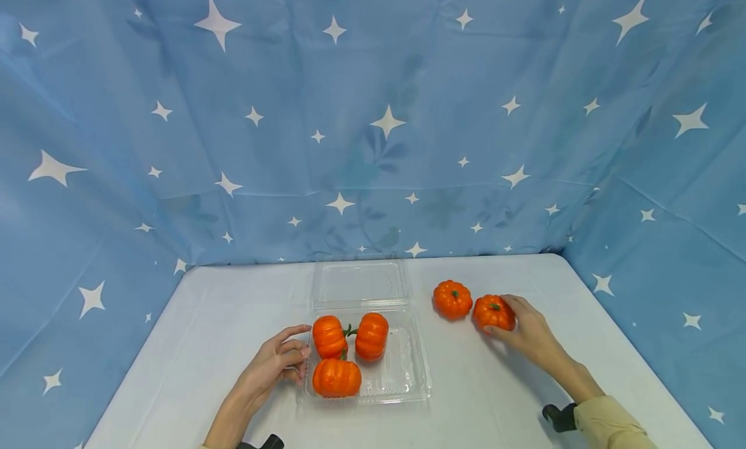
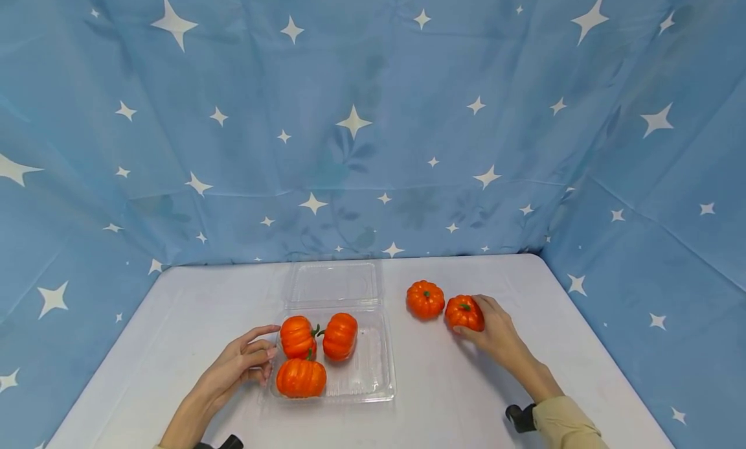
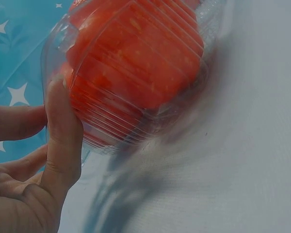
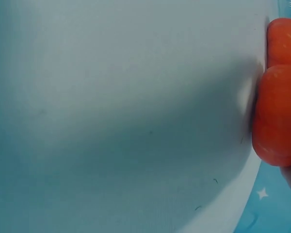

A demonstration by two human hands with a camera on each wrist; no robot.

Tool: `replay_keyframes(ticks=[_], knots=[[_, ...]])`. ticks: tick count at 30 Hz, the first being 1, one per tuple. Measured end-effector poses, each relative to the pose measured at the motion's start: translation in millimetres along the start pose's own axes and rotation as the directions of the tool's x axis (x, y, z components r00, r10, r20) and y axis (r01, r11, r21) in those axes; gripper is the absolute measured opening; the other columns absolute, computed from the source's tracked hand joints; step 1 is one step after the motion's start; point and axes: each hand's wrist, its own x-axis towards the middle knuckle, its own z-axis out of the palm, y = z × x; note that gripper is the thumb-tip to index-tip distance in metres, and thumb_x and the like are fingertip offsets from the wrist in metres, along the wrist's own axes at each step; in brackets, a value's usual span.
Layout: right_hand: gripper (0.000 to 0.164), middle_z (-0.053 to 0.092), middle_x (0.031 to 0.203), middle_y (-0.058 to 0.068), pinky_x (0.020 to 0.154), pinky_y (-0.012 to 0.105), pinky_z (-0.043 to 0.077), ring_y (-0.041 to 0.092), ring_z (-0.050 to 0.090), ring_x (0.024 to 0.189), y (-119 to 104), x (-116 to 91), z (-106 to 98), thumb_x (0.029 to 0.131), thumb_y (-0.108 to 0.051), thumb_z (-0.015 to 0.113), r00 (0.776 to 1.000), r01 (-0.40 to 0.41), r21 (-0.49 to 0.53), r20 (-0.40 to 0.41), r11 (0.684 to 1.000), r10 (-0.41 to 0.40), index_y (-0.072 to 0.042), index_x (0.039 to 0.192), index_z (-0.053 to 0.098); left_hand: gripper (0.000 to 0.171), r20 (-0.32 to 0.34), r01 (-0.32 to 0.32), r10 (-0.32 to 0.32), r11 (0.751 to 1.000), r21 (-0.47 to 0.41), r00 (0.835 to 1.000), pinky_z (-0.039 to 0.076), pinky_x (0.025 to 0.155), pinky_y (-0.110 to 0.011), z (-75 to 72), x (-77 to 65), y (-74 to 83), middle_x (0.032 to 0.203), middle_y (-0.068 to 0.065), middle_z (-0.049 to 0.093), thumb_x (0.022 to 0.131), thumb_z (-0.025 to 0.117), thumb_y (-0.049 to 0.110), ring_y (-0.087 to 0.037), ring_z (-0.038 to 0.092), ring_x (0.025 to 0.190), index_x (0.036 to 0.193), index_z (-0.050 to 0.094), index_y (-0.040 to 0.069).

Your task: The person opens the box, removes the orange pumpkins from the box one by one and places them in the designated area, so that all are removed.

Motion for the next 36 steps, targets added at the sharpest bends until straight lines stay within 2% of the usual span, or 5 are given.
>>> replay_keyframes(ticks=[14,25,36], knots=[[0.076,0.054,0.135,0.036,0.101,0.066,0.048,0.054,0.054,0.123,-0.7,2.7,2.2,0.080,-0.023,0.089,1.000,-0.022,-0.011,0.020,1.000,0.022,0.015,0.134,0.053,0.063,-0.002,-0.001,0.001,1.000,0.003,1.000,0.055,0.058,-0.026,1.6,1.0,-0.1,0.099,-0.007,0.064,0.099,0.064,0.010,-0.014,0.057,0.066,0.154,0.034,0.000],[0.077,0.050,0.141,0.034,0.102,0.066,0.047,0.053,0.050,0.128,-5.2,6.1,0.4,0.083,-0.026,0.086,0.998,-0.036,-0.015,0.048,0.999,0.037,0.012,0.139,0.051,0.064,-0.003,0.002,-0.002,1.000,-0.002,1.000,0.055,0.058,-0.026,0.2,0.9,-1.3,0.099,-0.007,0.064,0.099,0.063,0.011,-0.014,0.057,0.066,0.155,0.033,0.001],[0.069,0.052,0.142,0.031,0.099,0.063,0.050,0.050,0.053,0.127,-24.0,9.2,-6.3,0.085,-0.021,0.084,0.999,0.036,0.013,0.001,0.999,-0.036,0.008,0.139,0.053,0.064,-0.002,-0.004,0.004,1.000,-0.009,1.000,0.055,0.058,-0.026,-0.1,0.4,-1.9,0.100,-0.008,0.064,0.099,0.063,0.010,-0.014,0.057,0.068,0.155,0.033,0.000]])
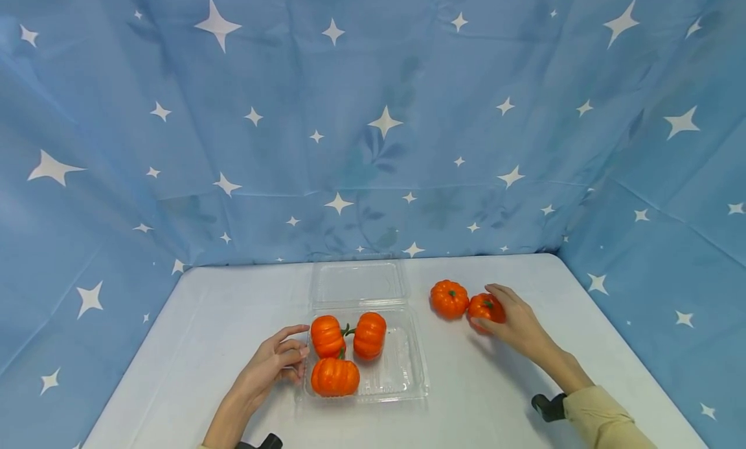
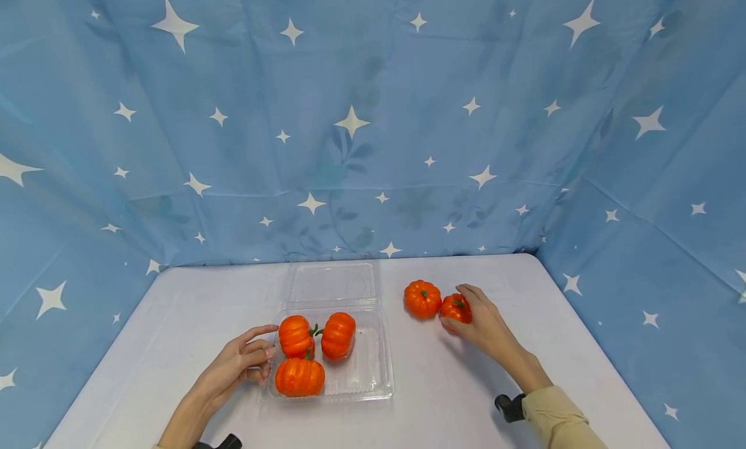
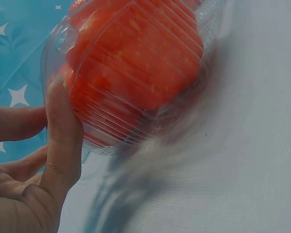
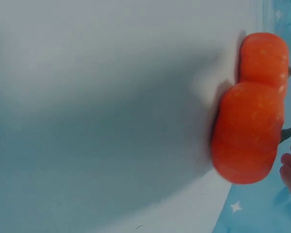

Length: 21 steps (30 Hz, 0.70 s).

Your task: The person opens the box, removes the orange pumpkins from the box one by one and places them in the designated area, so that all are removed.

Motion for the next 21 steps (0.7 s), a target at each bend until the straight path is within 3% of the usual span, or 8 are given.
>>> replay_keyframes(ticks=[8,15,21], knots=[[0.063,0.056,0.139,0.028,0.096,0.059,0.054,0.045,0.062,0.117,-20.5,6.6,0.8,0.085,-0.018,0.084,0.997,0.083,0.032,-0.010,0.996,-0.083,0.006,0.137,0.056,0.064,0.004,-0.001,0.001,1.000,0.008,1.000,0.055,0.058,-0.026,-0.5,-0.4,0.2,0.096,-0.006,0.063,0.100,0.063,0.010,-0.014,0.057,0.066,0.155,0.032,0.000],[0.062,0.059,0.138,0.026,0.100,0.062,0.051,0.047,0.058,0.126,-39.6,14.9,6.1,0.084,-0.016,0.084,0.991,0.137,0.055,-0.011,0.989,-0.137,0.006,0.136,0.058,0.064,0.014,0.000,0.000,1.000,0.006,1.000,0.055,0.058,-0.026,-2.0,-1.1,-0.1,0.096,-0.005,0.064,0.100,0.063,0.012,-0.014,0.057,0.064,0.155,0.032,0.001],[0.058,0.062,0.137,0.020,0.101,0.060,0.052,0.041,0.060,0.125,-64.3,22.7,12.0,0.087,-0.021,0.083,0.986,0.167,0.101,0.010,0.981,-0.169,0.003,0.135,0.061,0.063,0.010,-0.006,0.006,1.000,0.003,1.000,0.055,0.058,-0.026,-0.9,0.3,-1.2,0.096,-0.006,0.064,0.100,0.063,0.011,-0.015,0.057,0.066,0.155,0.033,0.001]])
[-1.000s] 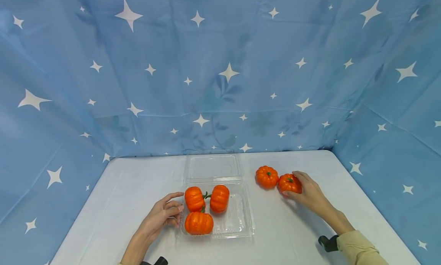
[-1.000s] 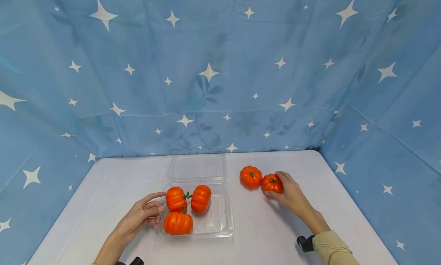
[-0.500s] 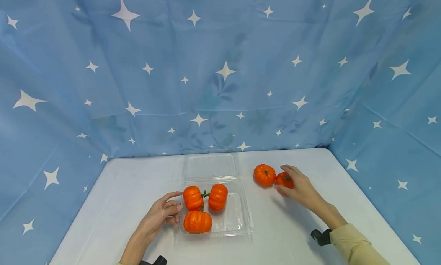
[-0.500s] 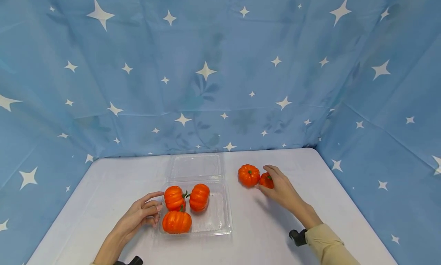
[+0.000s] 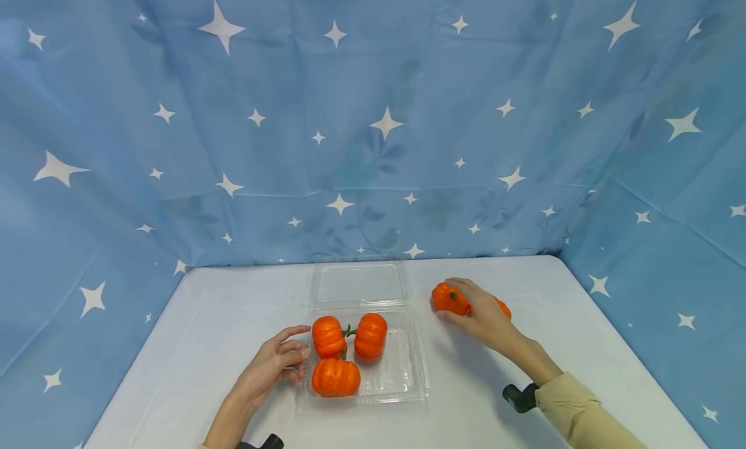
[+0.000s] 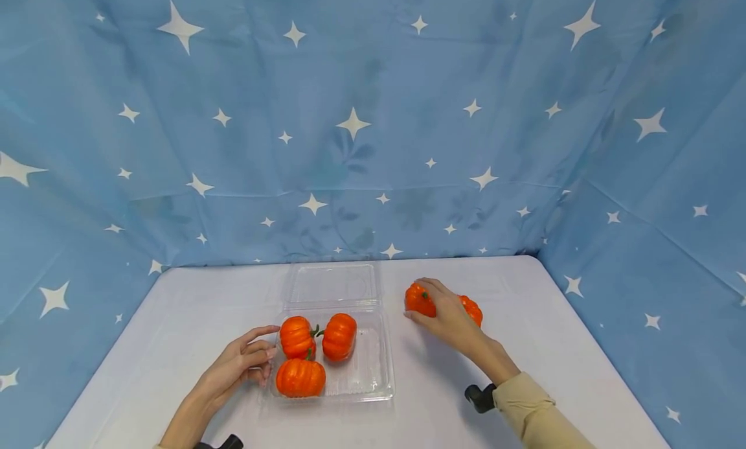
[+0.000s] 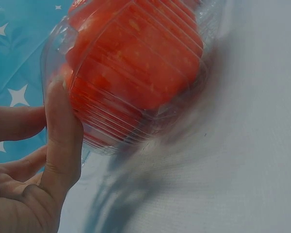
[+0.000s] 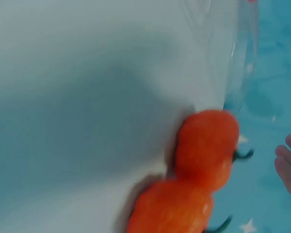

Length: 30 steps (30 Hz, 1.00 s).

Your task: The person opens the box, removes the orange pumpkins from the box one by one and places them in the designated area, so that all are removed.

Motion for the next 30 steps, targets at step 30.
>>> replay_keyframes(ticks=[30], knots=[[0.037,0.071,0.121,0.010,0.092,0.046,0.060,0.029,0.069,0.106,-73.5,50.8,43.5,0.094,-0.021,0.076,0.946,0.160,0.149,0.261,0.976,-0.194,-0.003,0.126,0.069,0.064,-0.006,-0.016,0.016,1.000,-0.008,1.000,0.056,0.057,-0.026,0.5,-0.3,-0.6,0.094,-0.006,0.063,0.098,0.065,0.010,-0.015,0.058,0.066,0.154,0.035,0.000]])
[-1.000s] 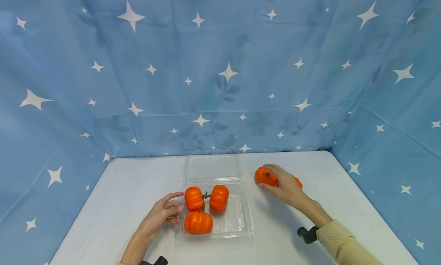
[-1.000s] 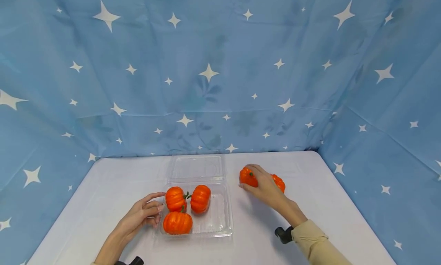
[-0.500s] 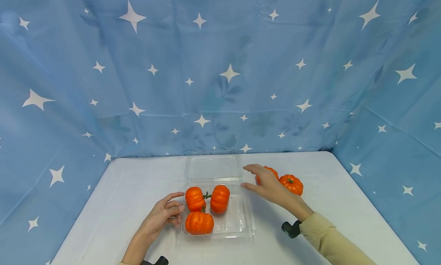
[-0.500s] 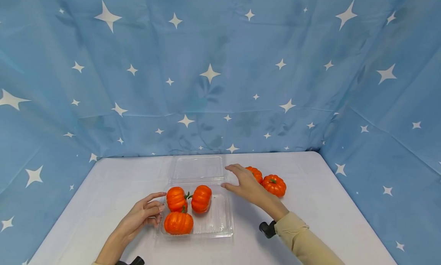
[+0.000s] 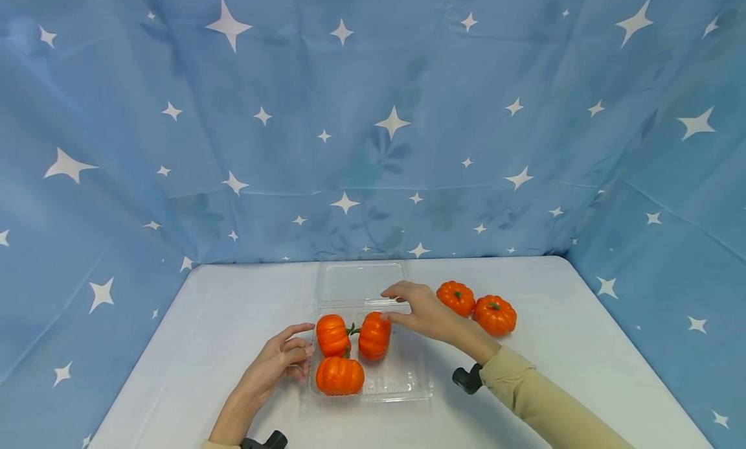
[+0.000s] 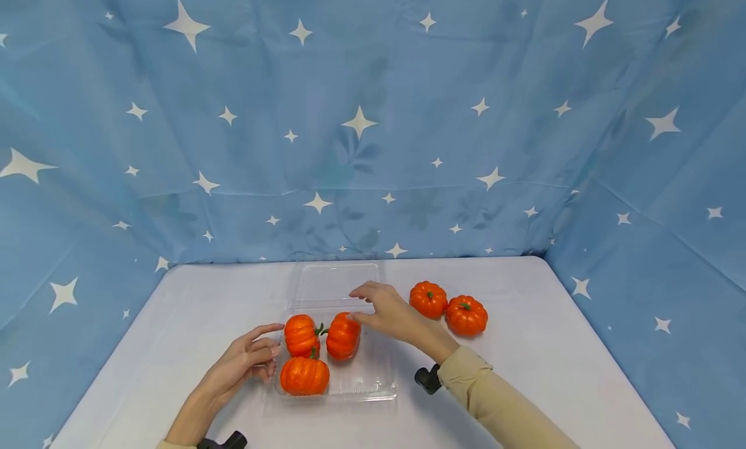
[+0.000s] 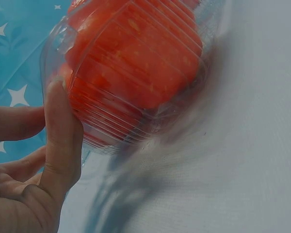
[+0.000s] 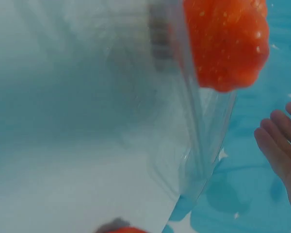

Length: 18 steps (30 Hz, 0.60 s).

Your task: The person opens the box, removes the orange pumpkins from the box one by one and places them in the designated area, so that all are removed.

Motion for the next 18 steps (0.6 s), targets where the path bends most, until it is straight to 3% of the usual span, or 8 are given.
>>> replay_keyframes(ticks=[6,13,18], knots=[[0.034,0.072,0.119,0.016,0.093,0.047,0.059,0.033,0.069,0.106,-6.9,11.1,8.3,0.094,-0.016,0.075,0.997,0.028,0.026,0.065,0.999,-0.029,0.000,0.125,0.070,0.064,0.004,-0.002,0.002,1.000,0.001,1.000,0.055,0.057,-0.026,0.4,0.0,0.7,0.091,-0.005,0.062,0.098,0.065,0.010,-0.014,0.057,0.065,0.154,0.035,0.000],[0.031,0.073,0.113,0.016,0.090,0.046,0.059,0.030,0.068,0.100,-8.4,19.0,17.9,0.094,-0.014,0.075,0.990,0.112,0.001,0.089,0.994,-0.112,0.002,0.120,0.071,0.063,0.003,0.004,-0.004,1.000,0.000,1.000,0.055,0.057,-0.026,0.3,0.0,0.4,0.092,-0.005,0.063,0.099,0.064,0.010,-0.014,0.056,0.065,0.154,0.034,0.000],[0.029,0.073,0.113,0.017,0.091,0.045,0.059,0.027,0.069,0.100,-9.4,19.6,22.4,0.095,-0.012,0.074,0.989,0.086,0.006,0.116,0.996,-0.086,0.003,0.120,0.071,0.062,0.007,0.006,-0.006,1.000,0.001,1.000,0.055,0.057,-0.025,0.3,0.4,0.2,0.092,-0.006,0.063,0.100,0.063,0.010,-0.014,0.056,0.063,0.154,0.034,0.000]])
